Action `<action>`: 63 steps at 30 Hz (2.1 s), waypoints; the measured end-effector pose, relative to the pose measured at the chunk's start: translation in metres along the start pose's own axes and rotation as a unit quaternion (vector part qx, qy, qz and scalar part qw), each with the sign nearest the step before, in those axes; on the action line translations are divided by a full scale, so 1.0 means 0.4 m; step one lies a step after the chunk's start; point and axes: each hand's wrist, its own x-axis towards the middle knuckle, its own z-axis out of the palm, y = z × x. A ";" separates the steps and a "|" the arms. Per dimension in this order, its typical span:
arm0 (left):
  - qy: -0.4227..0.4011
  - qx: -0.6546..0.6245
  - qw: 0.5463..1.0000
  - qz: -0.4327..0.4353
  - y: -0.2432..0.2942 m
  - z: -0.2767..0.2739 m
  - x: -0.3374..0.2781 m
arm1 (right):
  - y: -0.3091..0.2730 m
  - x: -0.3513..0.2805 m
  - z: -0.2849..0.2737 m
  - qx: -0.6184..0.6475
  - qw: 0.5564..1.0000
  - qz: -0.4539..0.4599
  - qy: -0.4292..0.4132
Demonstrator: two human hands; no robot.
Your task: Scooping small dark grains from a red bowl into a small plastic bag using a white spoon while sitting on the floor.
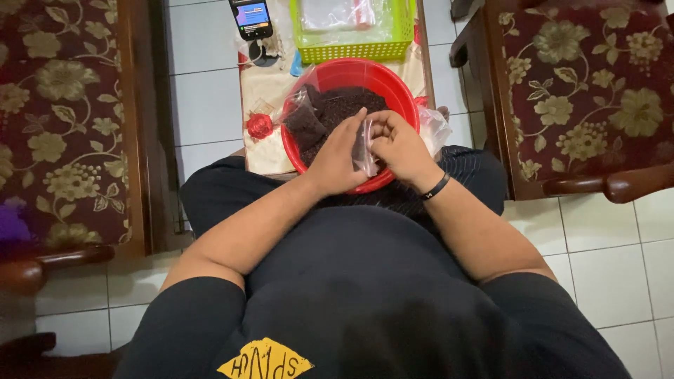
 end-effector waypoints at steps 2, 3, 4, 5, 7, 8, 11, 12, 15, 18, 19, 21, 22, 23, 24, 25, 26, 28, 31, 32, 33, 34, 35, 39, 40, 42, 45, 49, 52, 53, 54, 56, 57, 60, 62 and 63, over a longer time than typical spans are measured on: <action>-0.017 0.012 1.000 -0.004 0.030 -0.018 0.001 | -0.008 -0.002 0.000 -0.032 0.999 -0.006 0.018; -0.034 0.023 0.999 -0.009 0.045 -0.026 0.003 | -0.012 -0.002 -0.001 -0.064 0.997 -0.012 0.037; -0.034 0.023 0.999 -0.008 0.054 -0.030 0.006 | -0.016 0.002 0.004 -0.064 0.997 -0.013 0.038; -0.032 0.031 0.999 -0.016 0.066 -0.032 0.005 | -0.017 0.002 0.010 -0.065 0.996 -0.019 0.064; -0.030 0.038 0.998 -0.025 0.072 -0.034 0.005 | -0.016 -0.001 0.017 -0.066 0.994 -0.024 0.089; -0.027 0.046 0.998 -0.032 0.067 -0.033 0.006 | -0.015 -0.004 0.018 -0.087 0.991 -0.030 0.099; -0.028 0.072 0.996 -0.041 0.046 -0.025 0.004 | 0.004 -0.002 0.014 -0.099 0.989 -0.035 0.104; -0.032 0.091 0.994 -0.042 0.037 -0.022 0.003 | 0.013 0.001 0.012 -0.089 0.990 -0.034 0.100; -0.040 0.074 0.994 -0.069 0.033 -0.030 0.003 | 0.018 0.005 0.000 -0.064 0.995 -0.035 0.064; -0.065 0.063 0.993 -0.077 0.059 -0.030 -0.002 | 0.040 0.008 0.000 -0.071 0.992 -0.045 0.092; -0.065 0.063 0.993 -0.078 0.070 -0.034 0.000 | 0.033 -0.003 0.007 -0.071 0.992 -0.044 0.092; -0.088 0.041 0.992 -0.077 0.094 -0.043 0.006 | 0.017 -0.024 0.019 -0.129 0.979 -0.082 0.132; -0.088 0.041 0.992 -0.077 0.078 -0.036 0.004 | 0.028 -0.017 0.014 -0.129 0.979 -0.082 0.132; -0.075 0.056 0.993 -0.073 0.061 -0.029 0.001 | 0.039 -0.012 0.010 -0.180 0.963 -0.141 0.143; -0.062 0.071 0.993 -0.069 0.045 -0.022 -0.002 | 0.050 -0.006 0.005 -0.231 0.940 -0.199 0.152; -0.062 0.071 0.993 -0.068 0.051 -0.023 -0.001 | 0.047 -0.007 0.006 -0.231 0.940 -0.200 0.153; -0.064 0.088 0.992 -0.058 0.057 -0.025 -0.001 | 0.042 -0.007 0.006 -0.263 0.920 -0.251 0.144; -0.065 0.105 0.991 -0.048 0.080 -0.036 0.006 | 0.045 -0.002 0.008 -0.294 0.897 -0.302 0.133; -0.114 0.071 0.989 -0.069 0.115 -0.054 0.016 | 0.049 -0.006 0.013 -0.329 0.867 -0.352 0.128; -0.104 0.065 0.990 -0.070 0.116 -0.059 0.019 | 0.033 -0.011 0.018 -0.324 0.870 -0.349 0.128; -0.094 0.059 0.991 -0.070 0.116 -0.064 0.024 | 0.018 -0.017 0.022 -0.319 0.872 -0.347 0.128; -0.095 0.059 0.991 -0.070 0.108 -0.062 0.018 | 0.004 -0.027 0.024 -0.319 0.873 -0.347 0.129; -0.086 0.055 0.993 -0.052 0.099 -0.061 0.017 | -0.013 -0.033 0.024 -0.271 0.899 -0.321 0.121; -0.051 0.029 0.998 -0.030 0.056 -0.034 0.009 | 0.002 -0.024 0.007 -0.187 0.938 -0.279 0.087; -0.051 0.029 0.998 -0.030 0.049 -0.038 0.008 | 0.000 -0.026 0.009 -0.187 0.938 -0.278 0.087; -0.045 0.029 0.998 -0.038 0.036 -0.047 0.008 | -0.005 -0.031 0.012 -0.098 0.974 -0.188 0.084; 0.032 0.028 0.999 -0.026 0.015 -0.054 0.003 | 0.040 0.010 -0.050 -0.265 0.949 -0.118 0.125; 0.051 0.022 0.996 -0.068 -0.008 -0.056 -0.022 | 0.096 0.018 -0.007 -0.427 0.898 -0.094 -0.053; 0.054 0.011 0.994 -0.090 -0.049 -0.047 -0.040 | 0.168 0.044 0.015 -0.481 0.855 -0.085 -0.177; 0.051 0.022 0.994 -0.096 -0.070 -0.041 -0.049 | 0.189 0.056 0.021 -0.519 0.831 -0.072 -0.189; 0.048 0.034 0.993 -0.102 -0.092 -0.035 -0.057 | 0.210 0.068 0.027 -0.556 0.804 -0.058 -0.200; 0.047 0.039 0.994 -0.096 -0.105 -0.029 -0.069 | 0.202 0.076 0.021 -0.566 0.795 -0.068 -0.205; 0.045 0.041 0.994 -0.092 -0.110 -0.023 -0.080 | 0.201 0.074 0.019 -0.576 0.786 -0.075 -0.211; 0.053 0.054 0.993 -0.094 -0.117 -0.027 -0.078 | 0.204 0.090 0.022 -0.605 0.759 -0.077 -0.228; 0.055 0.049 0.993 -0.090 -0.120 -0.026 -0.076 | 0.185 0.094 0.023 -0.616 0.747 -0.069 -0.240; 0.056 0.044 0.994 -0.086 -0.121 -0.026 -0.077 | 0.176 0.096 0.025 -0.626 0.735 -0.062 -0.253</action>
